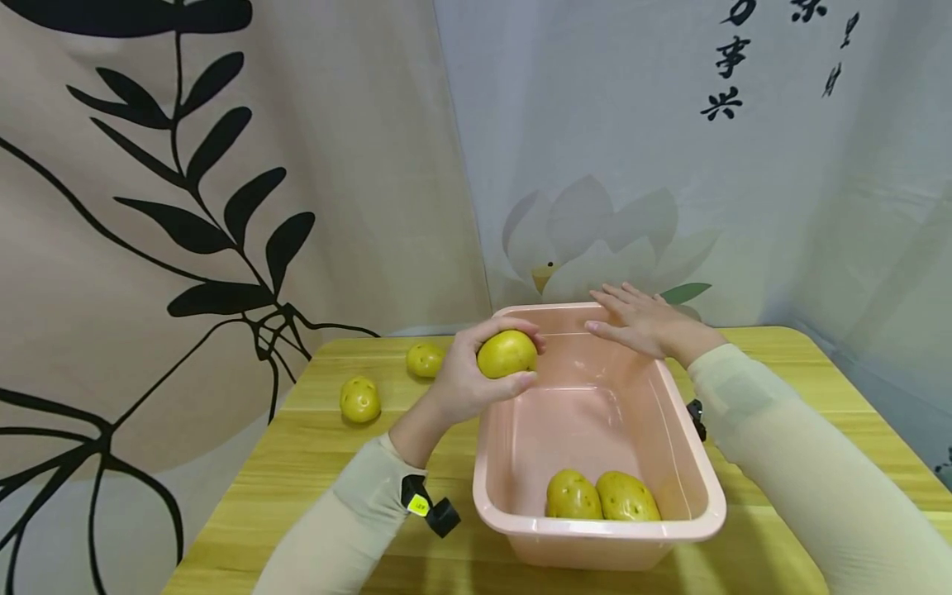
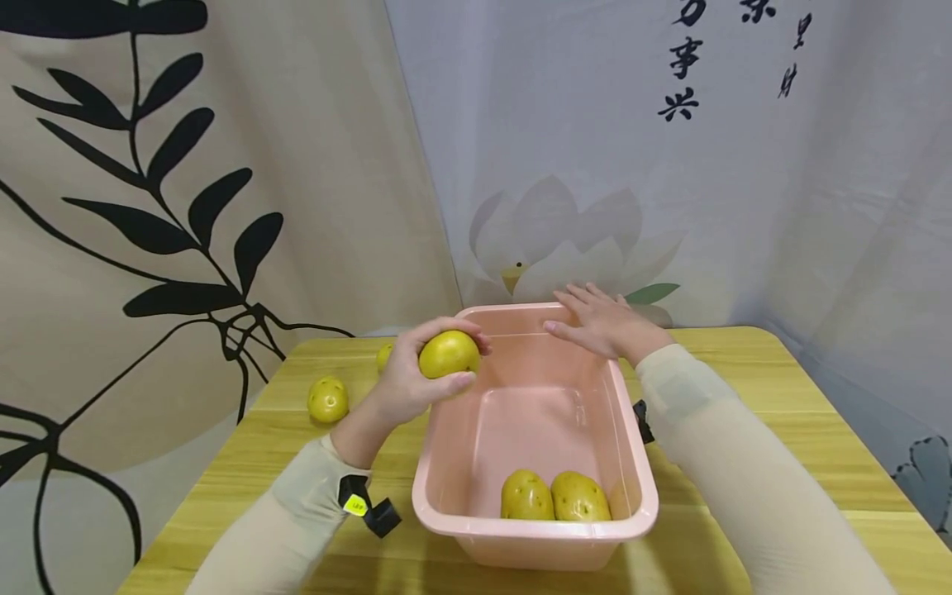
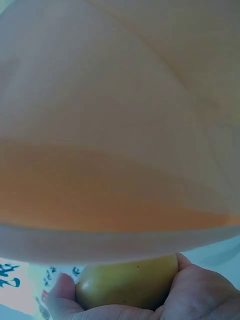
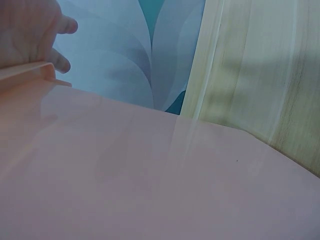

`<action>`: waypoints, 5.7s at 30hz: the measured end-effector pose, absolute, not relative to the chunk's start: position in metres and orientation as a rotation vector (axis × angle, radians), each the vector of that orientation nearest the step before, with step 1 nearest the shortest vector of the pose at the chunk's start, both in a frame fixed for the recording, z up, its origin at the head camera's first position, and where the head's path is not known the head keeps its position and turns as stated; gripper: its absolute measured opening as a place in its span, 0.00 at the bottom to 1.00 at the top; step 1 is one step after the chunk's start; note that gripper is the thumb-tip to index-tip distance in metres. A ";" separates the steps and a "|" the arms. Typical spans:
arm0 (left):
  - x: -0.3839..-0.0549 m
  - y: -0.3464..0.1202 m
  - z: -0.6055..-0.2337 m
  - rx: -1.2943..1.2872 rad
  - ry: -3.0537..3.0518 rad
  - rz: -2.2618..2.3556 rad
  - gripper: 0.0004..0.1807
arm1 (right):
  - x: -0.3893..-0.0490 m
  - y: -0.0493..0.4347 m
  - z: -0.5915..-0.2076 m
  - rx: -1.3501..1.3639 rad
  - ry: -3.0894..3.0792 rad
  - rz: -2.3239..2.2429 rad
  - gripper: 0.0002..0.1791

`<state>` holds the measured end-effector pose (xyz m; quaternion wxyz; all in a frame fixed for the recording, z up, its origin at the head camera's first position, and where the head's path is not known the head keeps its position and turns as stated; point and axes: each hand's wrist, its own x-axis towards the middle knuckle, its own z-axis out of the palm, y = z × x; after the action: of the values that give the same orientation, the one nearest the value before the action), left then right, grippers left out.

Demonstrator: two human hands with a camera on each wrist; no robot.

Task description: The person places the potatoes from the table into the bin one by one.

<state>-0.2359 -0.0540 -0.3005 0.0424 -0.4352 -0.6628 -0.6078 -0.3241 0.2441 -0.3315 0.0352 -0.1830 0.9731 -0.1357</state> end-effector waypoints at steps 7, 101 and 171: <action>-0.246 -0.048 -0.312 -1.429 -2.097 -1.893 0.25 | -0.326 0.244 -0.331 -0.546 2.988 -0.423 0.47; -0.266 0.014 -0.327 -1.880 -2.895 -1.865 0.32 | -0.323 0.246 -0.332 -0.599 2.993 -0.415 0.47; -0.254 -0.023 -0.309 -1.864 -2.561 -1.919 0.30 | -0.322 0.245 -0.329 -0.597 3.007 -0.303 0.47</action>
<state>-0.2542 -0.0226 -0.3095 -0.2774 -0.4836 -0.6644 -0.4977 -0.3223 0.2451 -0.3294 0.0306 -0.1937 0.9756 -0.0982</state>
